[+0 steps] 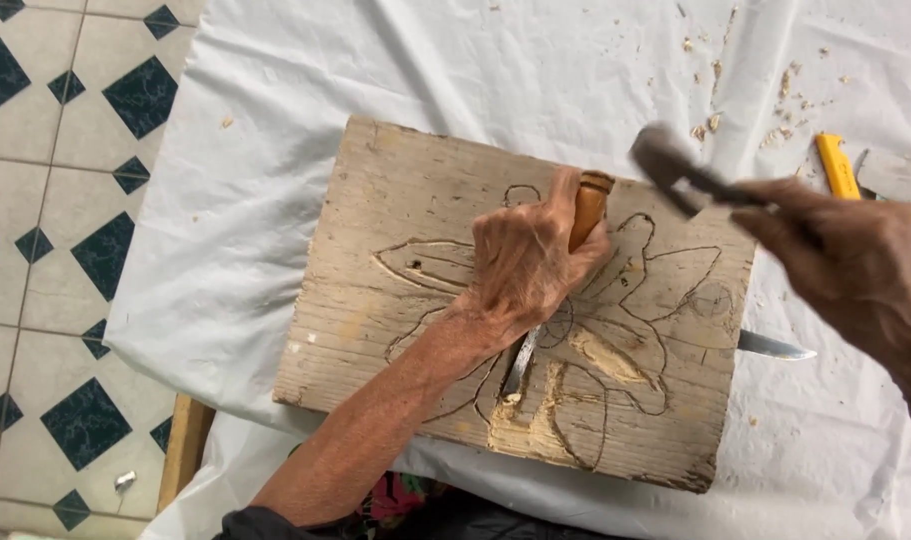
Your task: The person carves a flower design into a rectangular wooden board using a chisel and hammer. They repeatedly strike the chisel to remove wood along the drawn outlines, occasionally brushing away wood shavings with their hand.
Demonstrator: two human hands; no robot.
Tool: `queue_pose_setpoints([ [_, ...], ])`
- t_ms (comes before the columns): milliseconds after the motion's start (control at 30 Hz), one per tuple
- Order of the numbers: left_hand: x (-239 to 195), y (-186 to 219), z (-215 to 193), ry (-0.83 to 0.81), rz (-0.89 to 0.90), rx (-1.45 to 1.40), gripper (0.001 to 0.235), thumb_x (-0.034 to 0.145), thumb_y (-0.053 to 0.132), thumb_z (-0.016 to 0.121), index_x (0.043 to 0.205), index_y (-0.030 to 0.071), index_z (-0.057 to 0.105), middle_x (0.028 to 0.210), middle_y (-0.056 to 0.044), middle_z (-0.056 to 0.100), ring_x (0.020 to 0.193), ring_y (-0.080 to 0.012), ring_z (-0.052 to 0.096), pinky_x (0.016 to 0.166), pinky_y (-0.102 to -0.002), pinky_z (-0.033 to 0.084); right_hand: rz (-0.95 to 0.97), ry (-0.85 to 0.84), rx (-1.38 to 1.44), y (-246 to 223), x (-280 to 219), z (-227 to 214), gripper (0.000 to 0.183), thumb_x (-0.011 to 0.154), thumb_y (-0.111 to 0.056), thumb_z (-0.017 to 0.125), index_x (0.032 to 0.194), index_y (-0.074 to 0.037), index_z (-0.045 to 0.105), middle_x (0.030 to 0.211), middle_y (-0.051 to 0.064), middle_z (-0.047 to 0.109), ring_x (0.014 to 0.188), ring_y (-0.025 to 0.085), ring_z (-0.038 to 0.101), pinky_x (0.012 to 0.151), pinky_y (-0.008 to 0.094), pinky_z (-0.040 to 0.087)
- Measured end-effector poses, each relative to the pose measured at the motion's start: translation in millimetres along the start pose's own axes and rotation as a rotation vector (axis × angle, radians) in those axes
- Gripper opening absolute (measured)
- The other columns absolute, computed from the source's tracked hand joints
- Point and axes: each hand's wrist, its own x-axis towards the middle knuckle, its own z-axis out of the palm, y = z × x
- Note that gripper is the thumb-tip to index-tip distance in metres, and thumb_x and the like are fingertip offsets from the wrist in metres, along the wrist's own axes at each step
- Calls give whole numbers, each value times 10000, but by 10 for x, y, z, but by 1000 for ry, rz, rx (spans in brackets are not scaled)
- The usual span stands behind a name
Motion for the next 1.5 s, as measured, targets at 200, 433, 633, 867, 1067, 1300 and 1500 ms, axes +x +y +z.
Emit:
queue_pose_setpoints([
  [200, -4, -39, 30, -6, 1, 21, 410, 977, 462, 634, 1100, 77, 570, 548, 71, 472, 374, -78, 441, 352, -259, 424, -50, 100, 70, -64, 44, 124, 298, 1101, -84, 674, 1377, 16, 721, 881, 173, 661, 386, 192, 491, 296, 331, 437],
  [433, 10, -46, 7, 26, -11, 40, 369, 954, 443, 702, 1006, 104, 565, 520, 103, 405, 388, -52, 383, 367, -234, 383, -37, 178, 64, 34, -352, 397, 287, 1095, -194, 637, 1299, -7, 713, 592, 41, 556, 416, 139, 397, 378, 316, 332],
  [633, 91, 90, -148, 103, 49, -128, 329, 827, 396, 683, 959, 166, 488, 545, 56, 434, 403, -128, 470, 394, -324, 394, 39, 251, -90, -262, -922, 589, 317, 1039, -292, 658, 1336, -198, 718, 1046, -4, 763, 835, 148, 699, 662, 348, 507],
  [867, 62, 361, -437, -147, 165, -615, 379, 911, 301, 639, 1122, 141, 368, 785, -27, 720, 481, -133, 594, 434, -253, 538, 181, 295, -226, -464, -1165, 599, 362, 1028, -313, 684, 1389, -336, 673, 1237, 27, 580, 1051, 276, 586, 670, 492, 526],
  [1067, -113, 557, -298, -181, 460, -696, 358, 1041, 303, 620, 1248, 166, 362, 888, -30, 620, 526, -126, 592, 456, -259, 589, 79, 372, -173, -441, -1326, 731, 542, 940, -298, 703, 1458, -182, 590, 1383, 167, 490, 1166, 344, 471, 923, 513, 498],
  [1300, 530, -217, -538, 283, -191, -1195, 294, 1016, 345, 623, 1172, 113, 529, 621, 3, 600, 428, -94, 529, 330, -213, 461, -303, 400, 142, -999, -1127, 924, 407, 854, -164, 808, 1245, -203, 698, 1224, 40, 662, 1105, 191, 604, 972, 373, 460],
  [1500, 519, -519, -233, 454, -406, -1128, 307, 949, 345, 668, 1090, 104, 541, 637, -12, 610, 462, -129, 591, 370, -256, 512, -529, 193, 229, -1534, -938, 755, 275, 1016, -212, 589, 1281, -167, 644, 1188, 60, 648, 1096, 258, 582, 937, 424, 447],
])
